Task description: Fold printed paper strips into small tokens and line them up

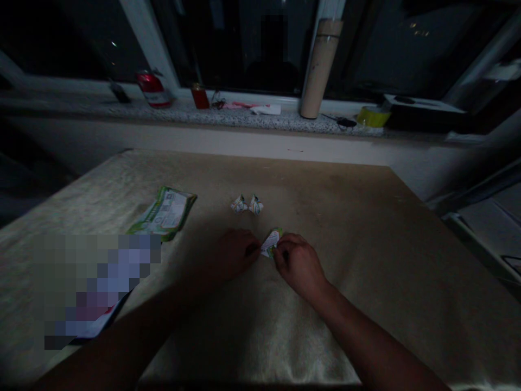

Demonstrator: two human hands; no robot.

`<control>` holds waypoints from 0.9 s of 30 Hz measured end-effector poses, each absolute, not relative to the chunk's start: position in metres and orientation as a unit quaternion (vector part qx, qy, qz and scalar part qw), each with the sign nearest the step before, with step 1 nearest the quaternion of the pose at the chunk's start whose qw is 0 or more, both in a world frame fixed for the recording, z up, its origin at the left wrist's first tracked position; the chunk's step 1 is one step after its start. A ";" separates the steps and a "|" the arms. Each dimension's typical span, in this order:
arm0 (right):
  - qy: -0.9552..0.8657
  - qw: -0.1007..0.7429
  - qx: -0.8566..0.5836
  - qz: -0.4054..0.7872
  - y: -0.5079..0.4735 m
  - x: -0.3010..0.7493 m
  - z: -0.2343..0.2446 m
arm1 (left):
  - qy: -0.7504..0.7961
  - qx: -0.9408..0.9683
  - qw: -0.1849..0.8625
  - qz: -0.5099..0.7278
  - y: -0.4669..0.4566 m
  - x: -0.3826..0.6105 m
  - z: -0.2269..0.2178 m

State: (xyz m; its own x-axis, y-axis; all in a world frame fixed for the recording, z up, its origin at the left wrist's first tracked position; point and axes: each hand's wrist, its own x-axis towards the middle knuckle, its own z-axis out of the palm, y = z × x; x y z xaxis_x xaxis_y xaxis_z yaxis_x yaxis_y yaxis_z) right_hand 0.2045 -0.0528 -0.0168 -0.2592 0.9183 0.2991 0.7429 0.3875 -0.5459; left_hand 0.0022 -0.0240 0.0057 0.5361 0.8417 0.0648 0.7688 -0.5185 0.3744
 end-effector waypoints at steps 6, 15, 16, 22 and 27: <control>-0.799 0.261 -0.533 0.098 -0.057 0.202 -0.015 | 0.464 0.866 0.148 0.113 -0.024 0.003 0.006; -0.787 0.261 -0.550 0.104 -0.057 0.204 -0.016 | 0.470 0.862 0.137 0.135 -0.033 0.001 0.003; -0.786 0.262 -0.550 0.106 -0.057 0.204 -0.016 | 0.468 0.863 0.137 0.133 -0.033 0.002 0.003; -0.785 0.250 -0.559 0.096 -0.059 0.205 -0.015 | 0.463 0.864 0.151 0.128 -0.029 0.003 0.005; -0.786 0.235 -0.568 0.068 -0.060 0.203 -0.015 | 0.467 0.856 0.169 0.147 -0.026 0.001 0.001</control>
